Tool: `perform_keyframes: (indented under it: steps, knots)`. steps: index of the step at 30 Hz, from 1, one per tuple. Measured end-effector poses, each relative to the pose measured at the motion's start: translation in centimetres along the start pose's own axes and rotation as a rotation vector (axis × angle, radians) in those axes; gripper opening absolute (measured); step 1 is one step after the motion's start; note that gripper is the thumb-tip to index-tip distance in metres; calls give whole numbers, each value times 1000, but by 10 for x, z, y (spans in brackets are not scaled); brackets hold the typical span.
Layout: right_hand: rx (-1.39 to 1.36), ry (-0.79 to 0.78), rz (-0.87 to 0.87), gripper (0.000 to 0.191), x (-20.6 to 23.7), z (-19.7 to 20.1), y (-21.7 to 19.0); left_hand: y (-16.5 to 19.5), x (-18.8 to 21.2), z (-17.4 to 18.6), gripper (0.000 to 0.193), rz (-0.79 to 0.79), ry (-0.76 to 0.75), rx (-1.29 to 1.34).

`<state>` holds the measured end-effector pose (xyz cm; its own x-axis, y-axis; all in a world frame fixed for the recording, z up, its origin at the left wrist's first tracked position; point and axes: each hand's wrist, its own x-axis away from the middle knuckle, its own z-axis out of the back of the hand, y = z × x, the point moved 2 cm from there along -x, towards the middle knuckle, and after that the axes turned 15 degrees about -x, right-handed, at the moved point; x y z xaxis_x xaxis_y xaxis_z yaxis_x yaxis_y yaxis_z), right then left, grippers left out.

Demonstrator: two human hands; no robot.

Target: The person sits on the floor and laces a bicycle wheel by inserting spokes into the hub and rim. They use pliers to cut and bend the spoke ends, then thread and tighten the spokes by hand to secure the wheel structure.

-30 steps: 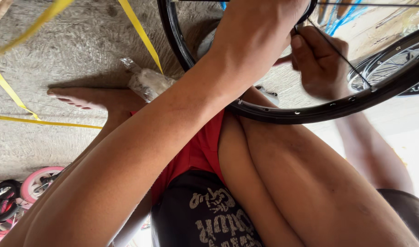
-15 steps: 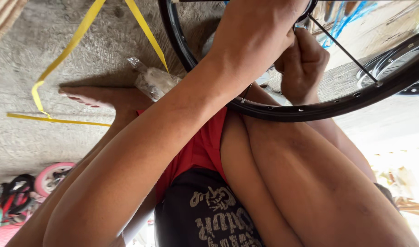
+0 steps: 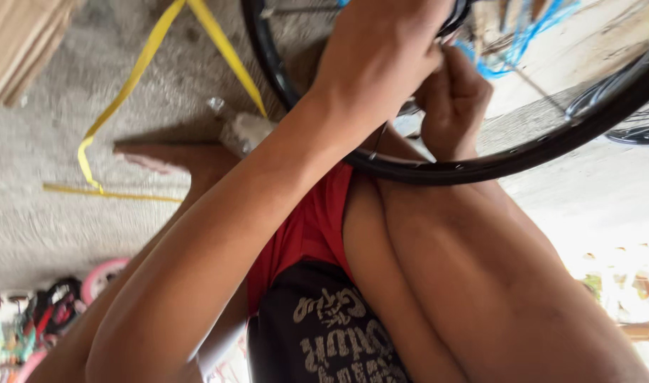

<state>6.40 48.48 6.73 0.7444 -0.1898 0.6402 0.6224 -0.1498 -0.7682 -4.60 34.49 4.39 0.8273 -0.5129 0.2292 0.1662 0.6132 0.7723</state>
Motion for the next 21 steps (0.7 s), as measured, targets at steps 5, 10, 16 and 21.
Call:
perform_keyframes:
  steps: [5,10,16,21]
  knots:
    - [-162,-92,-98,27,0,10,-10,3,-4,15,44,29,-81,22]
    - [-135,-163,-178,25,-7,17,-35,26,1,44,48,112,161,110]
    - [-134,-291,-251,27,-13,22,-50,47,31,66,27,422,-86,181]
    - [-105,-379,-276,28,-15,28,-44,47,29,61,26,384,-51,151]
